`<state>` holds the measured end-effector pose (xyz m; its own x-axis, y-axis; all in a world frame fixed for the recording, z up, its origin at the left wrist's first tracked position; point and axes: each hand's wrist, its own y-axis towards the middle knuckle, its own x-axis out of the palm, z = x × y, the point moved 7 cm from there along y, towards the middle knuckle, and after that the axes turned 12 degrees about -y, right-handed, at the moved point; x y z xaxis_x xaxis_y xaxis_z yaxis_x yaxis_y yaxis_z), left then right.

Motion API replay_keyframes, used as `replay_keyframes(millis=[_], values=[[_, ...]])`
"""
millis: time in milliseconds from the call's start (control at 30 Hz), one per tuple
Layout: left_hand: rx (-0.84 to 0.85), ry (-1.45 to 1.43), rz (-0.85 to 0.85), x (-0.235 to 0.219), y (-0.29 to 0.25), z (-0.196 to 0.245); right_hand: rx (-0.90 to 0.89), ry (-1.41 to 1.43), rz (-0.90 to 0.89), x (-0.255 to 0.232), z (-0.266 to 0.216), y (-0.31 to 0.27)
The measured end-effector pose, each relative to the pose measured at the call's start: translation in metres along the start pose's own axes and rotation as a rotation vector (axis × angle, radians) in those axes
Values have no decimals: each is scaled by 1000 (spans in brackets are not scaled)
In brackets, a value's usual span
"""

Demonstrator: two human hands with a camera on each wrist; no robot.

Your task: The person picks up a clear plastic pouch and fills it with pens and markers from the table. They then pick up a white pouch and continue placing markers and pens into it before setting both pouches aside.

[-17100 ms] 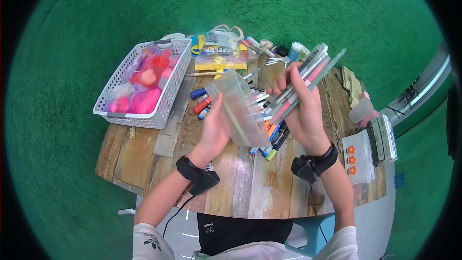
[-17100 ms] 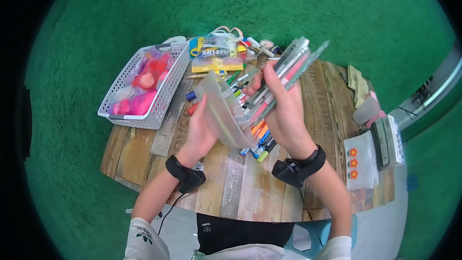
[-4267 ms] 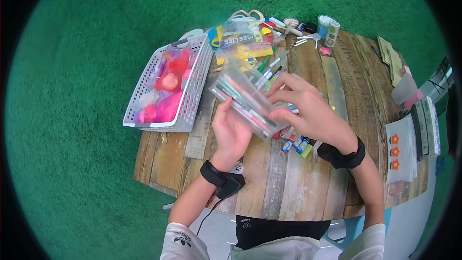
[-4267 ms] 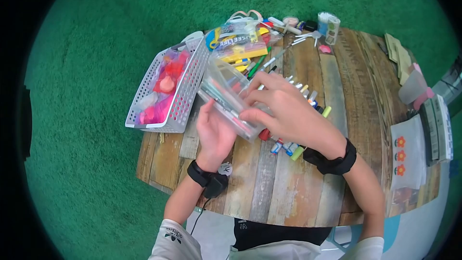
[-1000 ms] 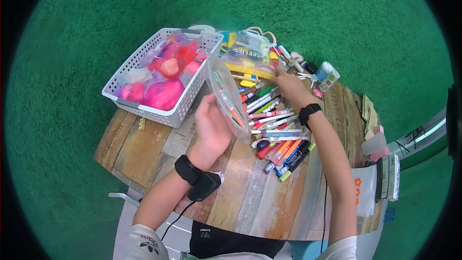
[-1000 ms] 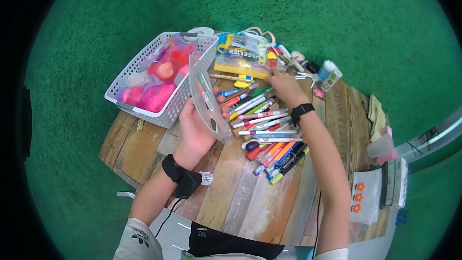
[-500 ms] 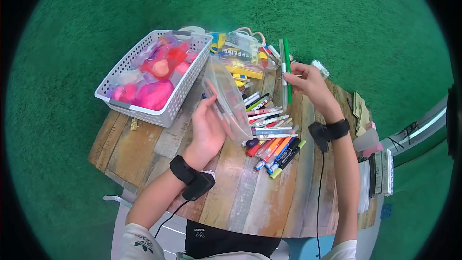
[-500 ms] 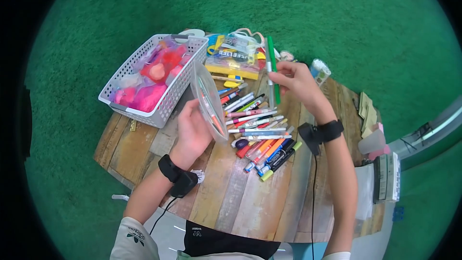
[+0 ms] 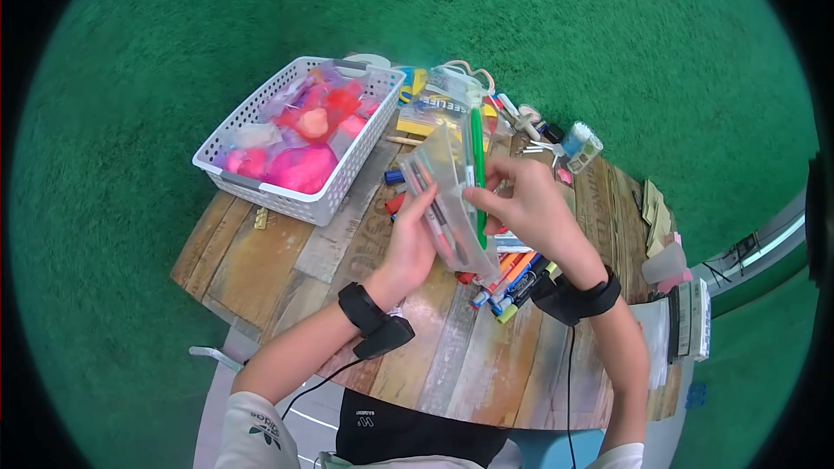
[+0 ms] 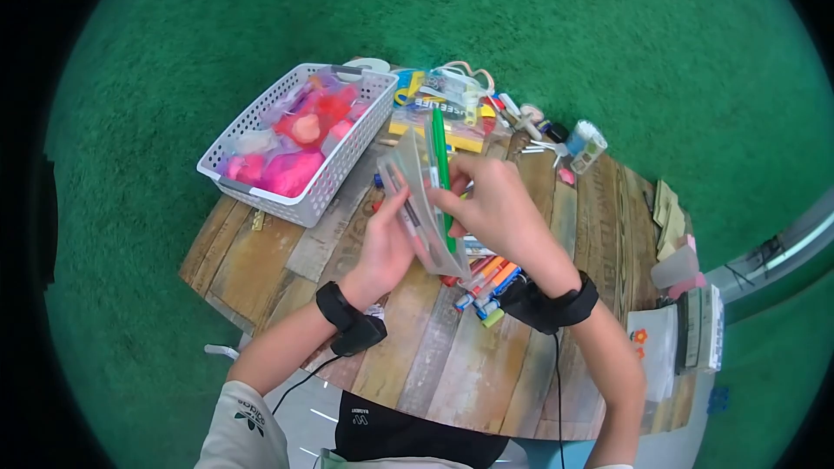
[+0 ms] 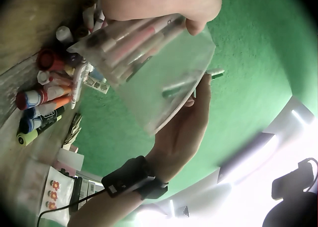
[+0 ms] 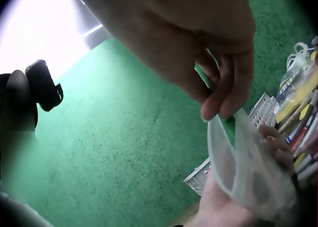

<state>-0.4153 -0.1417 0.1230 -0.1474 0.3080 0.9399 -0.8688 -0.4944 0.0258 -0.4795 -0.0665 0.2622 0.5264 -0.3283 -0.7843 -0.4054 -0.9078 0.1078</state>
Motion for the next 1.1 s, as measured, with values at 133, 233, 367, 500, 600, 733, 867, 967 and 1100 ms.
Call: replay_keyframes(millis=[133, 233, 367, 500, 600, 733, 867, 967, 1100], values=[[79, -9, 61, 4, -7, 8, -25, -273, -36, 6, -5, -3], [112, -20, 66, 6, -8, 9, -45, -410, -19, 11, -1, -5], [123, -42, 75, 4, -7, 9, -104, -318, 118, 4, -13, -10], [60, -71, 1, 7, -6, 4, -171, -223, 196, -1, -23, -12], [60, -9, -14, 10, -8, 4, -185, -363, 84, 5, -30, -16], [74, 77, -47, 10, -9, 4, -202, -522, -3, 13, -22, -18], [39, 155, -95, 17, -12, 3, -246, -473, 40, 7, -14, -16], [16, 158, -112, 23, -13, 3, -103, -254, -33, -2, -14, -17], [18, 173, -94, 19, -12, -1, 8, -35, -119, 0, 2, -22]])
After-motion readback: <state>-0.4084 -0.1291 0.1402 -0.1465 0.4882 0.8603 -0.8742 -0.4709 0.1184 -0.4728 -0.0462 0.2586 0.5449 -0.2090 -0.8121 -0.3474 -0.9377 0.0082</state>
